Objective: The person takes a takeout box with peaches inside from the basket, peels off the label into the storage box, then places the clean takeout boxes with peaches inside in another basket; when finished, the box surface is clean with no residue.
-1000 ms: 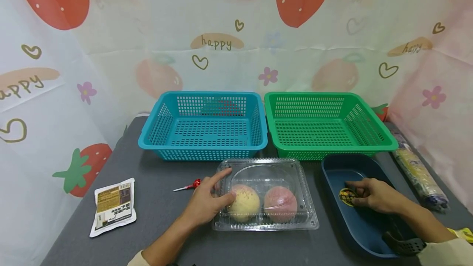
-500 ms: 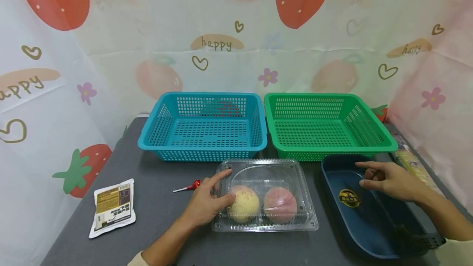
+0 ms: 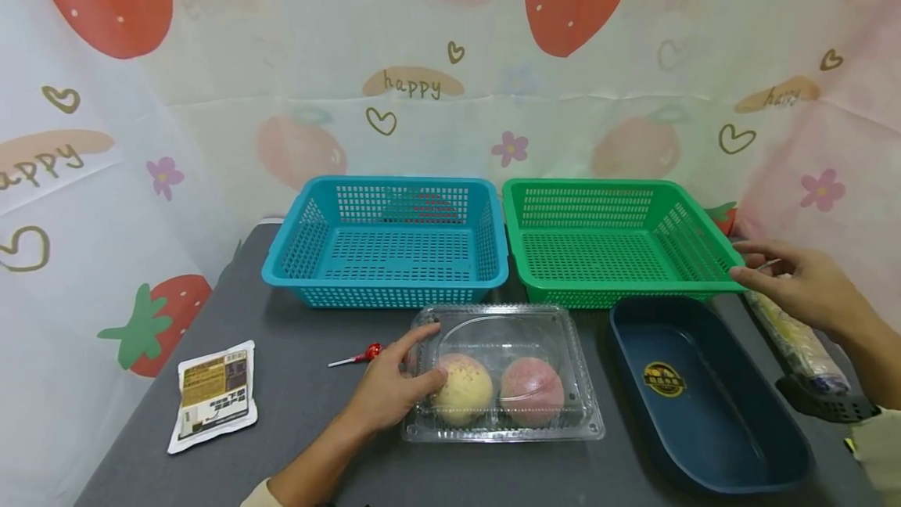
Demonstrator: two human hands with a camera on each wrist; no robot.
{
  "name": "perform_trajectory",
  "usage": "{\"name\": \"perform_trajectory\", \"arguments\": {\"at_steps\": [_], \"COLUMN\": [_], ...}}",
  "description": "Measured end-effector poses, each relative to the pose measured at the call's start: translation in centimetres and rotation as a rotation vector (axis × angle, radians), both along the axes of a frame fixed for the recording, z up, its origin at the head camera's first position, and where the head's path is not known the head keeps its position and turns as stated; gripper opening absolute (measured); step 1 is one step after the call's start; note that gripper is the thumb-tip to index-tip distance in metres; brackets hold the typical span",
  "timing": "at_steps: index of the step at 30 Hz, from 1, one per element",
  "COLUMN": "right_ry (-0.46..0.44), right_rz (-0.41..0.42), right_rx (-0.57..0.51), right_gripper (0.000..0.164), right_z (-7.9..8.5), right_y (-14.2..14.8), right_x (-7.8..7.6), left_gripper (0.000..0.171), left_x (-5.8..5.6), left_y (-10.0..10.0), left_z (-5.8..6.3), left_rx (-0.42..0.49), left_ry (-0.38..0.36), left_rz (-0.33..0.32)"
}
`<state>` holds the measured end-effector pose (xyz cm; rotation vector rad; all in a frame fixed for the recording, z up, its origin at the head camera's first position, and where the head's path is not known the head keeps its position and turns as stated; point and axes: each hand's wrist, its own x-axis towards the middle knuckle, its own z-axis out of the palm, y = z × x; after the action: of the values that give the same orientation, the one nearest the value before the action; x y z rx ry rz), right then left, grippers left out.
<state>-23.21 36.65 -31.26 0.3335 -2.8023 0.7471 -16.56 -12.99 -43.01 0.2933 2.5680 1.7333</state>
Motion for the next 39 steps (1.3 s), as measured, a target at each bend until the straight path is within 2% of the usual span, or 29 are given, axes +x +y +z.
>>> {"name": "perform_trajectory", "arguments": {"at_steps": [3,9,15,18,21,26,29,34,39], "right_ry": [0.038,0.029,0.024,0.016,0.004,-0.046,-0.09,-0.167,-0.176], "right_rz": [-0.039,-0.103,-0.106,-0.068,-0.034,-0.036,-0.032,-0.048,-0.052], "right_rx": [-0.039,-0.055,-0.034,-0.019,-0.003,0.039,0.028,0.002,0.02], "right_gripper": [0.049,0.054,0.054,0.056,0.057,0.062,0.066,0.072,0.073], "right_z": [-0.3,-1.1,-2.8,-3.6,-4.3,-5.5,-6.0,-6.2,-6.1], "right_y": [0.5,1.1,2.0,2.5,2.7,2.9,2.8,2.8,2.9], "right_x": [-0.7,-1.6,-2.3,-2.8,-3.1,-3.4,-3.4,-3.4,-3.4], "left_gripper": [0.06,0.06,0.057,0.058,0.058,0.057,0.058,0.062,0.063], "left_x": [-0.1,0.0,0.0,0.1,0.0,-0.2,-0.3,0.0,0.5], "left_y": [0.0,0.0,0.0,0.0,-0.1,-0.4,-0.5,-0.6,-0.7], "left_z": [0.0,-0.1,-0.2,-0.2,-0.1,-0.1,-0.1,0.3,1.3], "left_rx": [0.014,0.032,0.067,0.129,0.242,0.402,0.451,0.519,0.553], "left_ry": [-0.006,-0.012,-0.056,-0.094,-0.147,-0.207,-0.214,-0.2,-0.178], "left_rz": [-0.007,-0.008,-0.008,-0.022,-0.061,-0.127,-0.156,-0.167,-0.162]}}
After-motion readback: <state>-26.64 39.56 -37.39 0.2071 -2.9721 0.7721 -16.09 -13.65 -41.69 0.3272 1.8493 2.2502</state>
